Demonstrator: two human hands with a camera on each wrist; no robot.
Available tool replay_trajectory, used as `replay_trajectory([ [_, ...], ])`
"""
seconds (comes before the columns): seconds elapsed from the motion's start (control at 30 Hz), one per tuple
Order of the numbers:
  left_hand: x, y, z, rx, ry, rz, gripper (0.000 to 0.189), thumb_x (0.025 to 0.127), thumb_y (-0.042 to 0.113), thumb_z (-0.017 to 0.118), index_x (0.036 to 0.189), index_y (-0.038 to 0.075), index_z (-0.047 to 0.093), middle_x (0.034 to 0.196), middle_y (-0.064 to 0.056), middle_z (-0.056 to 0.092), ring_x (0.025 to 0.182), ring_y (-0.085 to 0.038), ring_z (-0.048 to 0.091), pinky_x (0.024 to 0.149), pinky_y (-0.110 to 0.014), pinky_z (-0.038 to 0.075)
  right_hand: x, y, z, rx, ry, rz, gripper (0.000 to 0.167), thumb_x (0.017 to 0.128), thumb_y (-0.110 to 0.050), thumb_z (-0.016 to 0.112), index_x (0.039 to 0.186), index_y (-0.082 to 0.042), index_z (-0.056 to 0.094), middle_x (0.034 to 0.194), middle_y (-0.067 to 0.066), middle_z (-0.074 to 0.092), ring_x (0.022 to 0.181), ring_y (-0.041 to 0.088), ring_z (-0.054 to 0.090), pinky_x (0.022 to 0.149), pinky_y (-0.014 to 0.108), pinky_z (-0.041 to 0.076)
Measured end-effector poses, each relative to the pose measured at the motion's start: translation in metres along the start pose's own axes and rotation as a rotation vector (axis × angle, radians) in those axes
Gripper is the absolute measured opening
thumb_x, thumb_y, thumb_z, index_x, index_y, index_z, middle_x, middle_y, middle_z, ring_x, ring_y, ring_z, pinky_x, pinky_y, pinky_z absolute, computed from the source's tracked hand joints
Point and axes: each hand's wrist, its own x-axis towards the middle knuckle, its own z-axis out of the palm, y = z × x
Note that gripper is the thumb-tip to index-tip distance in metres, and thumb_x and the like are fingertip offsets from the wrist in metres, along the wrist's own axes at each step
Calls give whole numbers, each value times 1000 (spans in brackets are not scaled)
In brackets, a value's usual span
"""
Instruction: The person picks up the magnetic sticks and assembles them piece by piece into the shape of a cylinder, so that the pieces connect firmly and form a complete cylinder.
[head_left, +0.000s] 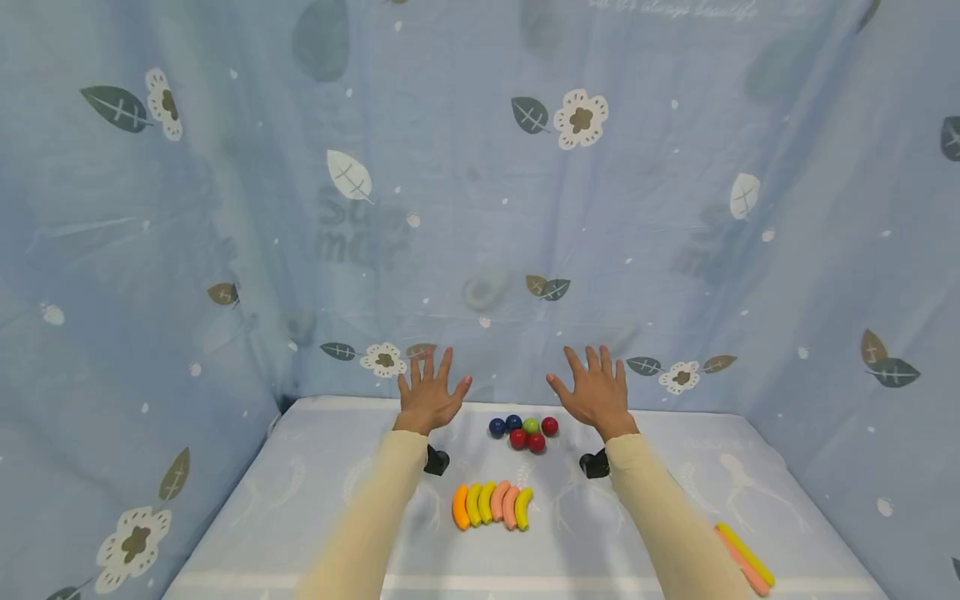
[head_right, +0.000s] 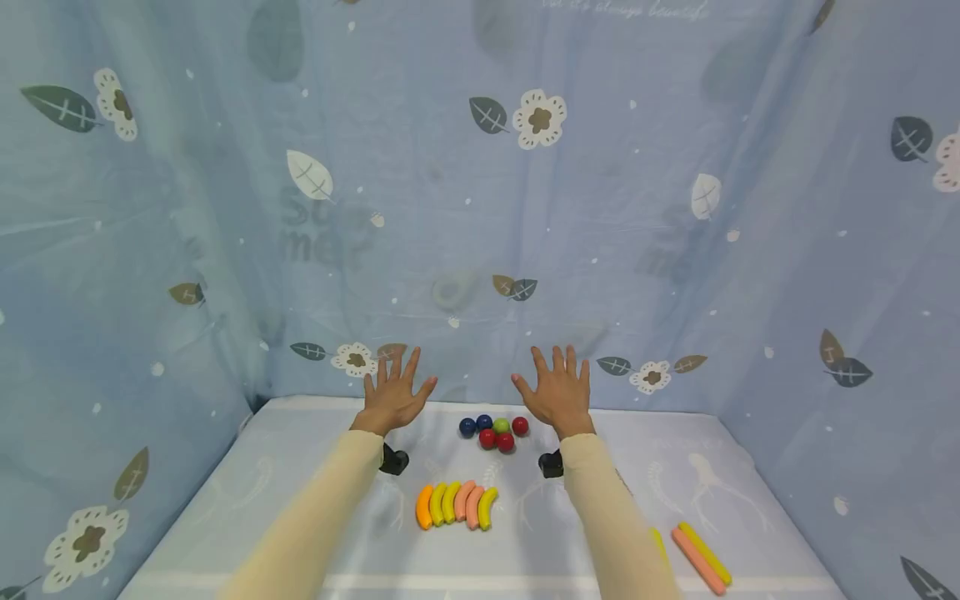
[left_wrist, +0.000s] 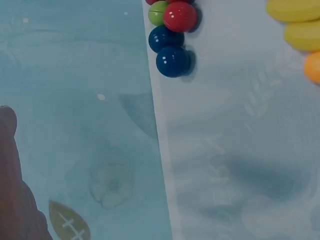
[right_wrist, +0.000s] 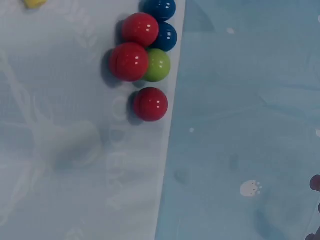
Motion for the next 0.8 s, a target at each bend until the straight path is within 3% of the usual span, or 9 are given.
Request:
replay_trajectory([
  [0.1,-10,-7,0,-34,-7,10,76,98,66,27,159,25,6,161,-21,3,145,-47,-1,107,-68,5,-8,7,2,2,34,-31,73,97,-62,42,153,-15,36,151,24,33,143,45,14,111,63,6],
  [0.23,-29,-7,9,-61,30,75,72,100,58,38,158,18,20,159,-26,12,143,-49,11,104,-68,14,-24,13,11,-7,65,-76,70,96,-58,48,148,-13,42,146,24,40,140,46,22,110,63,11],
  [0.37,-55,6,32,-56,49,176,65,98,48,51,151,12,37,151,-25,31,133,-46,28,96,-62,24,-43,13,30,-9,67,-99,66,94,-53,55,145,-13,46,141,23,46,136,46,29,109,64,16],
  [0.5,-78,24,59,-45,-23,270,63,93,48,61,146,16,47,143,-16,42,123,-36,35,92,-53,29,-60,8,50,13,56,-103,62,94,-50,59,143,-14,50,137,20,51,134,45,34,108,63,19],
  [0.6,-88,37,78,-37,-54,339,61,89,53,64,139,19,55,135,-9,48,116,-29,38,89,-48,30,-69,2,62,24,54,-99,60,92,-49,61,140,-14,52,133,19,54,131,44,37,107,64,22],
  [0.67,-92,43,88,-35,-18,379,54,87,52,67,129,19,64,123,-5,53,108,-26,40,85,-45,31,-73,-1,69,26,49,-89,60,91,-49,61,139,-14,53,131,18,55,130,43,39,107,63,23],
  [0.8,-94,52,105,-4,137,430,30,82,48,73,92,20,73,92,3,52,89,-20,39,74,-37,29,-77,-5,82,33,52,-64,58,91,-48,63,137,-14,56,125,17,58,126,41,42,106,62,25],
])
